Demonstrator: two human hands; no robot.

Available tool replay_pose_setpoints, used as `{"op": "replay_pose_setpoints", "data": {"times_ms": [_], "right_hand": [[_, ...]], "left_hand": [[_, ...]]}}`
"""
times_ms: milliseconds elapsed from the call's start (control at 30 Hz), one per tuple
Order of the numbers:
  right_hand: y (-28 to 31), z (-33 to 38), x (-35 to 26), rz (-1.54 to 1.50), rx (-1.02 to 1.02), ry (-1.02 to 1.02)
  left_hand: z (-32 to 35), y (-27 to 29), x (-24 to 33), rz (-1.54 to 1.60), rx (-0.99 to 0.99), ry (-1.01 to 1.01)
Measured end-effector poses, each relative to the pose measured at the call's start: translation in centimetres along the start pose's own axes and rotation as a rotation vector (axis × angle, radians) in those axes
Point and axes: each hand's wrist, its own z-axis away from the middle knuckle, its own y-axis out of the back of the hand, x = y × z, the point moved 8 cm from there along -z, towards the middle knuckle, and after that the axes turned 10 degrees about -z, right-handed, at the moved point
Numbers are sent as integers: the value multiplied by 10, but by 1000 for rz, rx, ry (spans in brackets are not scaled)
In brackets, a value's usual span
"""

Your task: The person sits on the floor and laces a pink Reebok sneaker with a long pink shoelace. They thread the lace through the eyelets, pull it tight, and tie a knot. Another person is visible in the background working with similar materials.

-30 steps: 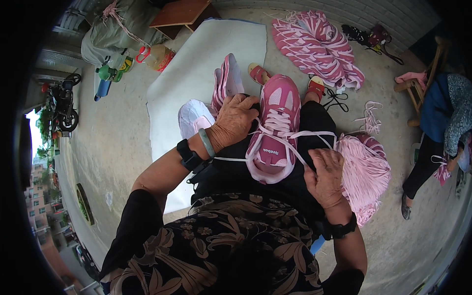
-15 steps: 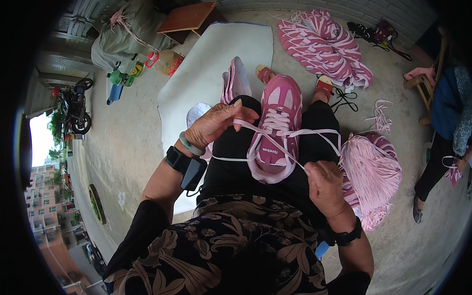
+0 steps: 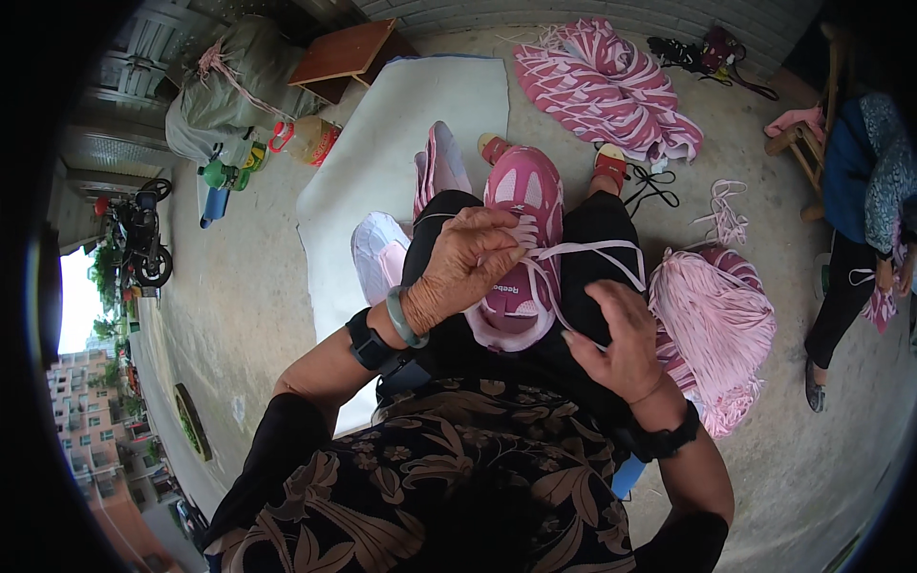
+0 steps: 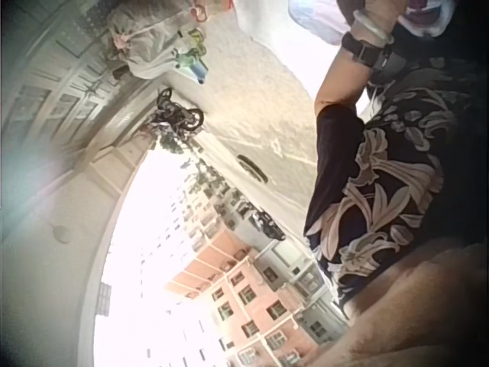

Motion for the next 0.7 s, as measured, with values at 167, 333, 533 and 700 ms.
{"op": "replay_pose_setpoints", "data": {"times_ms": [167,333,533,700], "right_hand": [[-52,-41,4,188,-76,-104],[-59,-39,6,194,-7,-73],[-63,-29,15,150,54,-94],[-58,-27,31,-7,90,-130]], "left_hand": [[2,-13,4,-183,27,82],[5,-21,-11,-141,85,109],[8,-27,-9,-219,-37,84],[10,-30,-3,-283,-63,76]]}}
